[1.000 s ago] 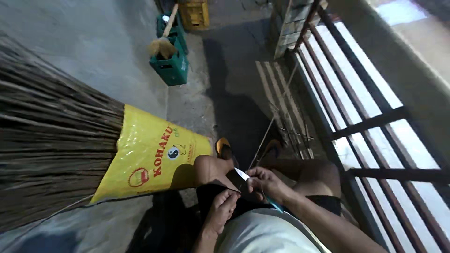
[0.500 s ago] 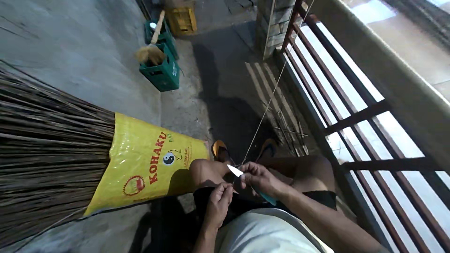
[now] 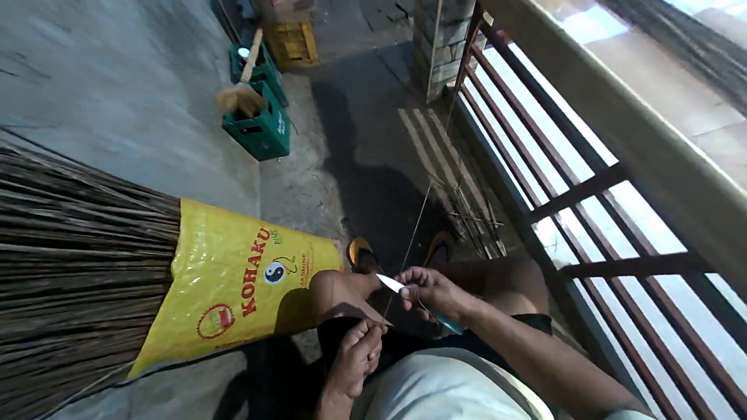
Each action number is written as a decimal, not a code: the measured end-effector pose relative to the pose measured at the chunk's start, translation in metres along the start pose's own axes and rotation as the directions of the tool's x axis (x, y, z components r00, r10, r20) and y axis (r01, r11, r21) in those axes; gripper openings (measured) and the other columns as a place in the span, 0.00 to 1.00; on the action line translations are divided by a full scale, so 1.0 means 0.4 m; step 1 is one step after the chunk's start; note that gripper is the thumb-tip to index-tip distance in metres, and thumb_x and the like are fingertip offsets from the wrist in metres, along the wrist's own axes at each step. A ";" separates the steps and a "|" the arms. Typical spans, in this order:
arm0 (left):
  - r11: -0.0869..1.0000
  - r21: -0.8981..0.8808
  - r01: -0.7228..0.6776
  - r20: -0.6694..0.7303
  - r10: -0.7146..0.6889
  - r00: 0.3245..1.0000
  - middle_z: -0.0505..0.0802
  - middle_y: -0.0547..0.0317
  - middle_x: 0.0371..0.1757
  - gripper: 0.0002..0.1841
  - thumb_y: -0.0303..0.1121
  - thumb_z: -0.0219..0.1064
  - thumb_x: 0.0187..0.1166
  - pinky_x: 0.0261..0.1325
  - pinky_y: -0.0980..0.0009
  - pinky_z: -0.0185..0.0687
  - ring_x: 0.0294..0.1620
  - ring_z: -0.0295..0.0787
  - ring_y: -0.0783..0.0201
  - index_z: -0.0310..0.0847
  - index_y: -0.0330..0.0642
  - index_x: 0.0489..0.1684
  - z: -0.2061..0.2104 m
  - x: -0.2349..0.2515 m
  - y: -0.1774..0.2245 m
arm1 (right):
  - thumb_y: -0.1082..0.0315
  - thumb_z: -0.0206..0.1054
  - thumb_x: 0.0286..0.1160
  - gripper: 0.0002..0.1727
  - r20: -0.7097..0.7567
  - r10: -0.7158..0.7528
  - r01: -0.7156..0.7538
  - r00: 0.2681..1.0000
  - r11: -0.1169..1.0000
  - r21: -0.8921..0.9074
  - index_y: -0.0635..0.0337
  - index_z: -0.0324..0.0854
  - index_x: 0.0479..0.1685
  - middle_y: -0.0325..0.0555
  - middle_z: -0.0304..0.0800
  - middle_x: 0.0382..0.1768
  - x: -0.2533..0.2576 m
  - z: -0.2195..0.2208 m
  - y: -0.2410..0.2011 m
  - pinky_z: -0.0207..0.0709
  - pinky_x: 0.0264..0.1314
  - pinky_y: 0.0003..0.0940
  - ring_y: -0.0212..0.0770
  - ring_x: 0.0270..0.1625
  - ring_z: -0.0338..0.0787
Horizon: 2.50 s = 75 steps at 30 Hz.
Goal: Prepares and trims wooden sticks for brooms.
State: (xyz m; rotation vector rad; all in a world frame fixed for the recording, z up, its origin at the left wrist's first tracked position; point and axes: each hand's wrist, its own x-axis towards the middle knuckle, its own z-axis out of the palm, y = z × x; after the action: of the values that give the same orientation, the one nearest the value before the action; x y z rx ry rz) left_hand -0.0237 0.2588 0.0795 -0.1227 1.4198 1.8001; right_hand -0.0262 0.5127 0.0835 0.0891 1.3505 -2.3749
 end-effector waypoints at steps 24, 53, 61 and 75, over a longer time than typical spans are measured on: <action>0.999 -0.041 0.036 0.043 -0.034 0.998 0.71 0.77 0.13 0.09 0.34 0.56 0.85 0.11 0.86 0.58 0.08 0.61 0.83 0.84 0.49 0.42 -0.034 0.003 0.002 | 0.68 0.63 0.83 0.15 -0.019 -0.012 0.011 1.000 0.998 -0.062 0.58 0.76 0.65 0.38 0.91 0.31 -0.002 0.014 0.011 0.76 0.20 0.22 0.27 0.20 0.82; 0.985 -0.129 0.117 0.184 -0.092 0.979 0.74 0.78 0.13 0.05 0.42 0.68 0.81 0.11 0.87 0.61 0.09 0.65 0.84 0.86 0.55 0.40 -0.100 -0.030 -0.035 | 0.68 0.65 0.82 0.11 -0.007 -0.029 0.030 1.000 0.999 0.027 0.57 0.77 0.58 0.38 0.91 0.29 0.009 -0.015 -0.002 0.76 0.18 0.21 0.27 0.18 0.82; 0.996 0.048 0.077 0.075 -0.080 0.994 0.78 0.74 0.16 0.09 0.37 0.59 0.84 0.13 0.87 0.63 0.11 0.67 0.83 0.86 0.48 0.46 -0.080 -0.026 -0.036 | 0.70 0.63 0.83 0.09 -0.171 -0.150 0.155 0.974 0.988 0.021 0.60 0.78 0.57 0.42 0.91 0.29 0.030 -0.041 -0.013 0.77 0.19 0.23 0.30 0.19 0.84; 0.999 0.032 0.005 0.052 -0.007 0.999 0.73 0.78 0.14 0.08 0.34 0.58 0.84 0.13 0.87 0.59 0.10 0.62 0.84 0.86 0.51 0.43 -0.060 -0.032 -0.023 | 0.69 0.63 0.82 0.08 -0.155 -0.137 0.135 0.978 0.991 -0.023 0.59 0.79 0.54 0.39 0.91 0.29 0.013 -0.030 -0.031 0.76 0.19 0.22 0.28 0.19 0.82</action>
State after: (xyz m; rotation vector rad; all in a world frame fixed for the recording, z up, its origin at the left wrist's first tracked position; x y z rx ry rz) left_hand -0.0188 0.2319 0.0707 -0.0630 1.4094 1.7627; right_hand -0.0373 0.5267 0.0860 0.1886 1.4864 -2.5174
